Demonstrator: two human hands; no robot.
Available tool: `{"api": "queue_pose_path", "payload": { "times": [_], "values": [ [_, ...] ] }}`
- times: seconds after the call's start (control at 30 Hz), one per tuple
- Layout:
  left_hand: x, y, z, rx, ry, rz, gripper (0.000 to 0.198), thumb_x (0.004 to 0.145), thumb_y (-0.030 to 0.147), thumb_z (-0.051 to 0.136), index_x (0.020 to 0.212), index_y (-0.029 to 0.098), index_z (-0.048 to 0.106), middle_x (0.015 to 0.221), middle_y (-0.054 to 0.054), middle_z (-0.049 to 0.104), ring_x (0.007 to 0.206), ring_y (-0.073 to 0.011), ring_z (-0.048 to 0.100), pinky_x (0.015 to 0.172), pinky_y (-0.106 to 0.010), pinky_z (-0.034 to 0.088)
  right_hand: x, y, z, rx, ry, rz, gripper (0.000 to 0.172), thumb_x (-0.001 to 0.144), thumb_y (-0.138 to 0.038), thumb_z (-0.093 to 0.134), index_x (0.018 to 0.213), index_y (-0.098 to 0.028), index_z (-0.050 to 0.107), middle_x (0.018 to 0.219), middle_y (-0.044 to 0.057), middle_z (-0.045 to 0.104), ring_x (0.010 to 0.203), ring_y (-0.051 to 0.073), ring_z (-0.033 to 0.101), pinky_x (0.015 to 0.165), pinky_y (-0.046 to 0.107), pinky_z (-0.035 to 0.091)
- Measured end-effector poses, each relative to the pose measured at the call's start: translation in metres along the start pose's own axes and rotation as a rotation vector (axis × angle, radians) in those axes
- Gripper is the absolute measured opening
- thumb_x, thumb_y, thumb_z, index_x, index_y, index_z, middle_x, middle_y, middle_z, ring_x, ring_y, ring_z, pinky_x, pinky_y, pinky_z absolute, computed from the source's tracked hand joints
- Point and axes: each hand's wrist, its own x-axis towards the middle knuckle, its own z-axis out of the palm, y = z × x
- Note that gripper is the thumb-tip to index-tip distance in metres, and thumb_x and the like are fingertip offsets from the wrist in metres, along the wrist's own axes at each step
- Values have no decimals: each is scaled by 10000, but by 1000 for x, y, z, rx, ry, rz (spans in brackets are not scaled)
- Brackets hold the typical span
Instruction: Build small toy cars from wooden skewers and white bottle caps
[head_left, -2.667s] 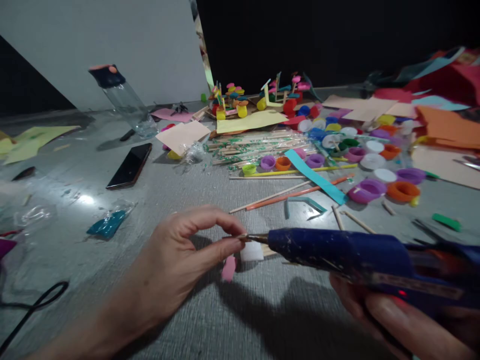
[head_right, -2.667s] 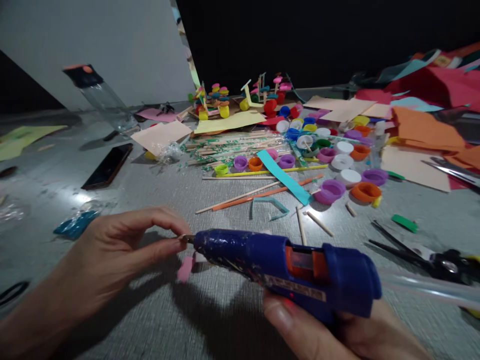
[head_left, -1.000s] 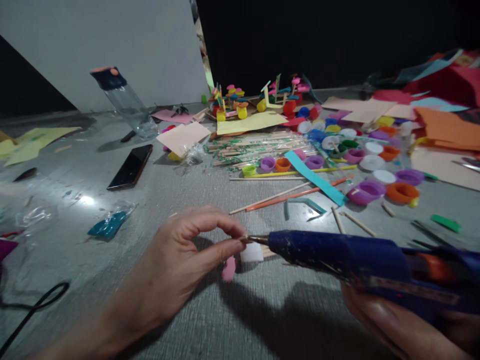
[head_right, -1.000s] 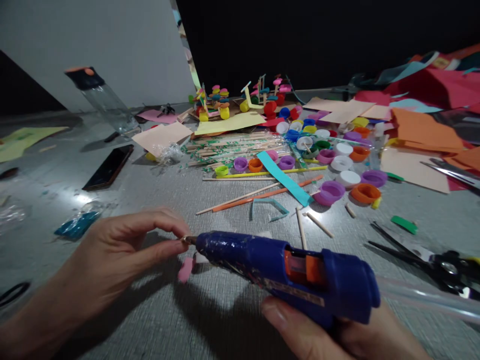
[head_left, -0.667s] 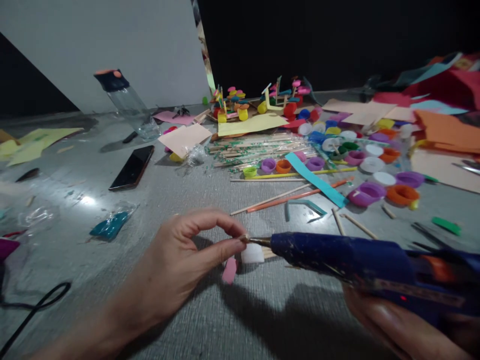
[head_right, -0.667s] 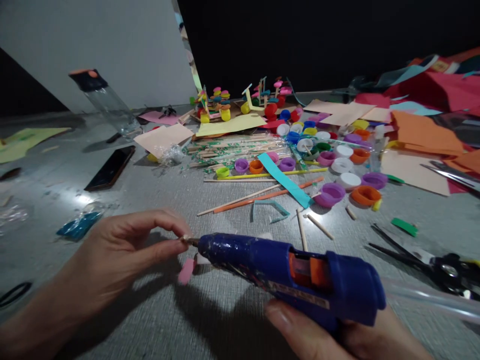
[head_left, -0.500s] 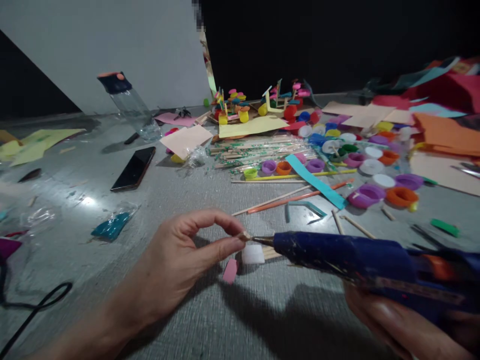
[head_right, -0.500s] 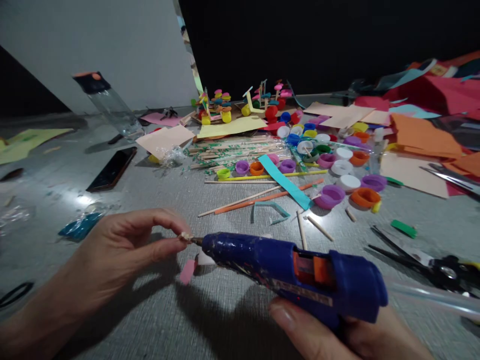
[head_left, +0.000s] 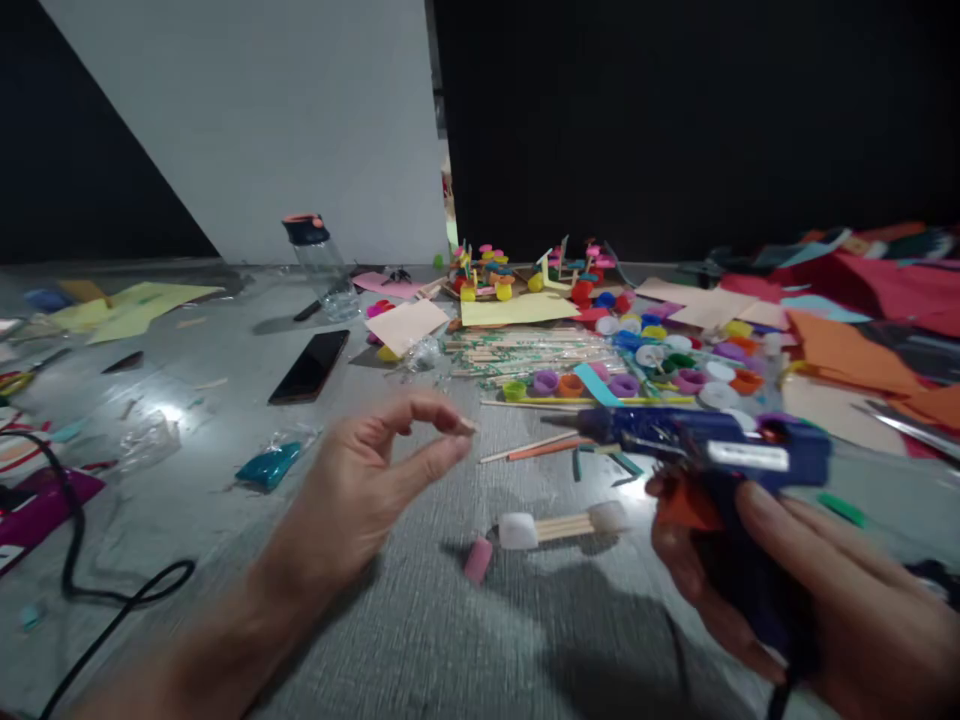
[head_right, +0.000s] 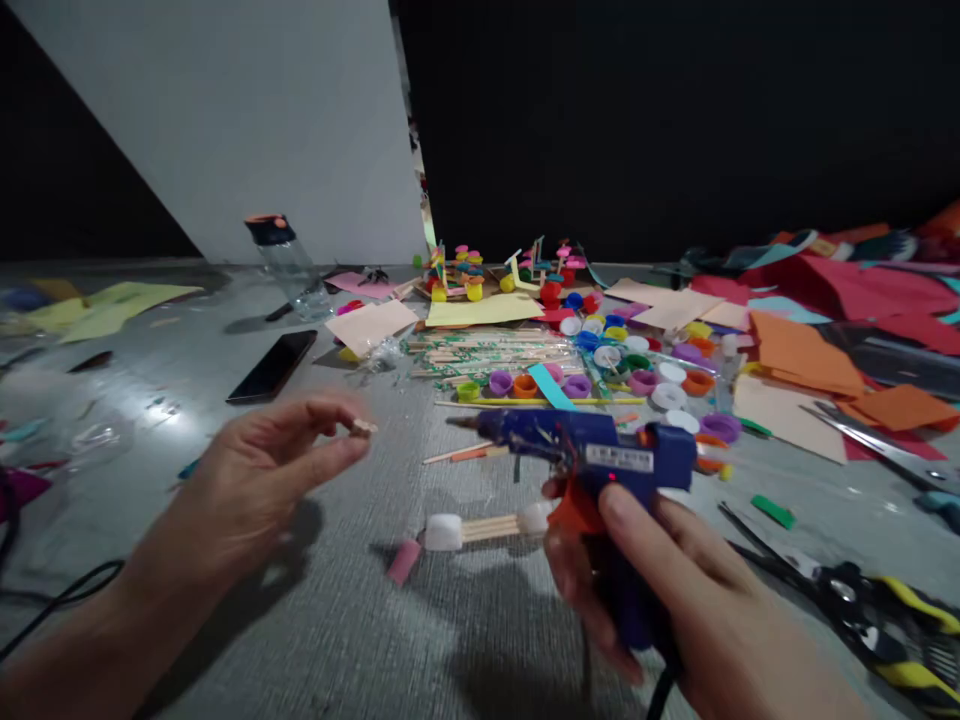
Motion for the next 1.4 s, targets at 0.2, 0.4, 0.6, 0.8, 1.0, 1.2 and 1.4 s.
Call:
{"api": "queue_pose_path", "payload": {
  "times": [0.2, 0.4, 0.6, 0.8, 1.0, 1.2, 1.4],
  "values": [
    [-2, 8, -14, -158, 227, 101, 77, 834, 251, 758, 902, 262, 723, 952, 26, 657, 934, -157, 578, 857, -254, 461, 48, -31, 41, 286, -241, 186, 499, 968, -561, 507, 694, -167, 640, 621, 24, 600, 438, 82, 483, 387, 175, 412],
    [1, -3, -13, -272, 240, 147, 90, 812, 230, 792, 884, 264, 749, 903, 35, 686, 896, -136, 600, 852, -237, 460, 93, -33, 109, 245, -336, 306, 508, 1065, -465, 327, 772, -145, 591, 659, 39, 609, 494, 99, 531, 450, 211, 489],
    [2, -5, -12, -274, 221, 155, 66, 835, 228, 775, 877, 273, 752, 894, 44, 696, 875, -123, 609, 809, -218, 481, 109, -27, 168, 188, -375, 296, 413, 1072, -484, 339, 1038, -155, 586, 734, -22, 597, 524, 95, 562, 518, 246, 524],
    [-1, -5, -10, -238, 232, 146, 78, 841, 233, 774, 903, 271, 744, 910, 43, 687, 873, -121, 604, 809, -219, 476, 114, -31, 183, -116, -588, 300, 319, 1045, -347, 462, 887, -133, 639, 638, -14, 607, 500, 126, 592, 525, 295, 550],
    [-4, -5, 2, -375, 114, 64, 65, 835, 226, 780, 876, 264, 746, 871, 48, 706, 837, -104, 627, 789, -188, 498, 101, -59, 118, -329, -523, -43, 247, 925, -152, 617, 679, -173, 637, 670, 2, 615, 650, 123, 609, 598, 228, 518],
    [-17, -4, 33, -679, -11, -152, 60, 821, 220, 784, 840, 238, 729, 814, 38, 705, 787, -97, 625, 762, -188, 514, 40, -35, 61, -146, -545, -243, 196, 861, -358, 754, 970, -206, 697, 889, 17, 676, 800, 152, 649, 687, 270, 536],
    [-33, -14, 57, -651, -193, -276, 114, 833, 299, 784, 898, 268, 696, 815, 40, 676, 785, -110, 605, 715, -208, 491, 19, -14, 48, -52, -367, -269, 219, 918, -404, 691, 830, -207, 661, 704, -26, 630, 614, 101, 587, 578, 223, 480]
  ]
}}
